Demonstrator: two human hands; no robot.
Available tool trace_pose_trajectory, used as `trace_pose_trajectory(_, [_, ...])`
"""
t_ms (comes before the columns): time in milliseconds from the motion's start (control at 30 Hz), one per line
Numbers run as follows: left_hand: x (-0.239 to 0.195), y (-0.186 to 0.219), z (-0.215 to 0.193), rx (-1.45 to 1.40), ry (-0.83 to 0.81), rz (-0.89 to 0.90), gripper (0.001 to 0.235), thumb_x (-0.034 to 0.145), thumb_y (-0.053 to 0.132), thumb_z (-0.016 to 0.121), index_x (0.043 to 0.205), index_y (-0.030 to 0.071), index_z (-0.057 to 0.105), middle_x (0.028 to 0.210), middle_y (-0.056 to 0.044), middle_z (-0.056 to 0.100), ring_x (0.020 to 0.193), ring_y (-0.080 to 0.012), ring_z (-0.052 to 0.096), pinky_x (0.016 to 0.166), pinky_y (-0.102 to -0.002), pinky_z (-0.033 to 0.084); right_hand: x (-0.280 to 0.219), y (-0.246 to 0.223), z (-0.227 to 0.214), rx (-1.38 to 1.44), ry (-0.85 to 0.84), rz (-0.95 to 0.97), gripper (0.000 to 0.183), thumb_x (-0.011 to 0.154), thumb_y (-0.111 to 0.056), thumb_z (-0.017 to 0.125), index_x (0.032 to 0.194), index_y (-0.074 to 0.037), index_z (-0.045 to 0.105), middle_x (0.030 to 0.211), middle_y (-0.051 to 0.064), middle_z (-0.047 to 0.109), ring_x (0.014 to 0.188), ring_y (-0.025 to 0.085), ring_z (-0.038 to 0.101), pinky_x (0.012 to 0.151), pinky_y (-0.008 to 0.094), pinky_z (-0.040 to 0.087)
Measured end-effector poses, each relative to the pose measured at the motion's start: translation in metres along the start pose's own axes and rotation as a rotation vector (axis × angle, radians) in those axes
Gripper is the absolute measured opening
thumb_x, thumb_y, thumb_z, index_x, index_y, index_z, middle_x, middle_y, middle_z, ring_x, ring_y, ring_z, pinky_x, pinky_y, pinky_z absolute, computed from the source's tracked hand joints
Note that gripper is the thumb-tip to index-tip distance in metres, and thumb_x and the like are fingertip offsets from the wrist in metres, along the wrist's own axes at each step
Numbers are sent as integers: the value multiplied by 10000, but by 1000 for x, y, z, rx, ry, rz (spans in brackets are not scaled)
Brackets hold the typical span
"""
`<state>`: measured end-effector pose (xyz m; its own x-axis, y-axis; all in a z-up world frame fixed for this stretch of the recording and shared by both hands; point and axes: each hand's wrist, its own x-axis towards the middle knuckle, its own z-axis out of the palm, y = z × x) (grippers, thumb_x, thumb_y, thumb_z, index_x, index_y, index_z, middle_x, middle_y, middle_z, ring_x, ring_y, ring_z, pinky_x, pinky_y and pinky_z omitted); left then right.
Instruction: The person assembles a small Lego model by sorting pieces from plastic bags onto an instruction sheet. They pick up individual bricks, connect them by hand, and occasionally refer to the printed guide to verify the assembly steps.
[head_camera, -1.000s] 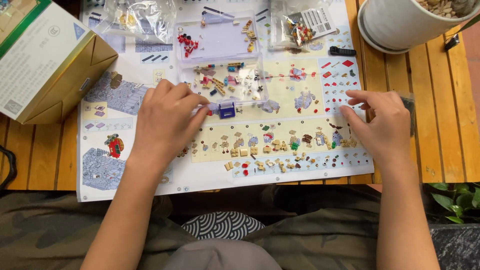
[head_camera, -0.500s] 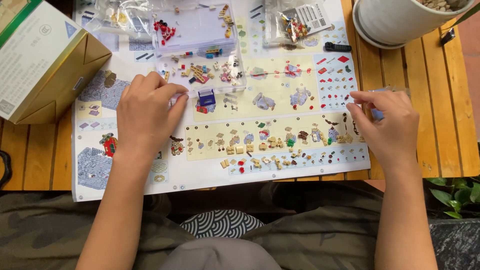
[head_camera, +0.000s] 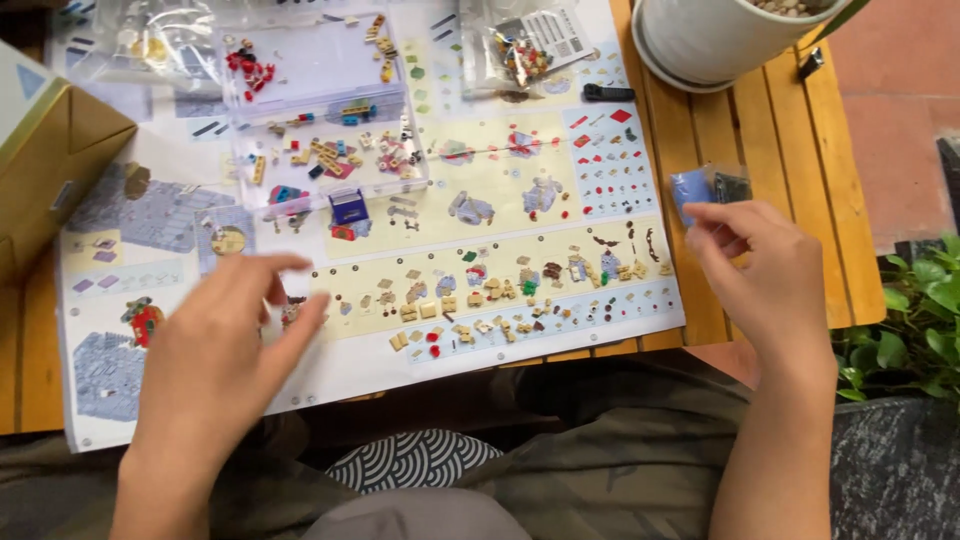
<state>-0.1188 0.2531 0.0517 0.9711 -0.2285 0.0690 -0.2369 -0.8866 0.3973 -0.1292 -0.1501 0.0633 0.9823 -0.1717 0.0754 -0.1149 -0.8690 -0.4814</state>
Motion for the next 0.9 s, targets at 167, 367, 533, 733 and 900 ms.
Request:
trace_pose_trajectory(167, [-3, 25, 3, 9, -529, -290, 343, 798, 493, 654, 1067, 298, 569, 803, 91, 625, 751, -132, 644, 689, -360, 481, -5, -2, -10, -43, -150, 115, 209, 925, -113, 633, 1099, -92, 746, 898, 41, 682, 766, 140, 602, 684, 299, 471])
trace_pose_trajectory(367, [2, 36, 11, 84, -693, -283, 385, 759, 533, 691, 1053, 333, 544, 838, 127, 630, 825, -101, 644, 711, -340, 487, -1, -9, -9, -177, -336, 284, 241, 872, -186, 664, 1093, -144, 749, 954, 7, 703, 809, 161, 639, 742, 342, 501])
trace_pose_trajectory(533, [6, 39, 16, 58, -693, -267, 383, 758, 509, 702, 1062, 327, 556, 903, 132, 658, 902, -87, 650, 743, -345, 496, -3, 1, 2, -168, -299, 198, 209, 863, -163, 663, 1047, -142, 760, 892, -8, 718, 800, 144, 653, 752, 327, 492])
trace_pose_trajectory(733, [6, 37, 16, 41, -704, -283, 381, 750, 501, 711, 1060, 335, 564, 910, 139, 669, 908, -85, 656, 759, -336, 498, 1, 11, 19, -164, -271, 112, 206, 895, -192, 640, 1044, -124, 766, 1013, 7, 743, 879, 173, 686, 770, 337, 538])
trace_pose_trajectory(900, [7, 37, 17, 44, -714, -253, 351, 773, 496, 694, 1051, 330, 557, 890, 149, 650, 869, -84, 651, 755, -327, 492, 6, 1, 29, -90, -169, 64, 180, 901, -180, 648, 1026, -116, 760, 997, 22, 728, 771, 170, 657, 737, 319, 519])
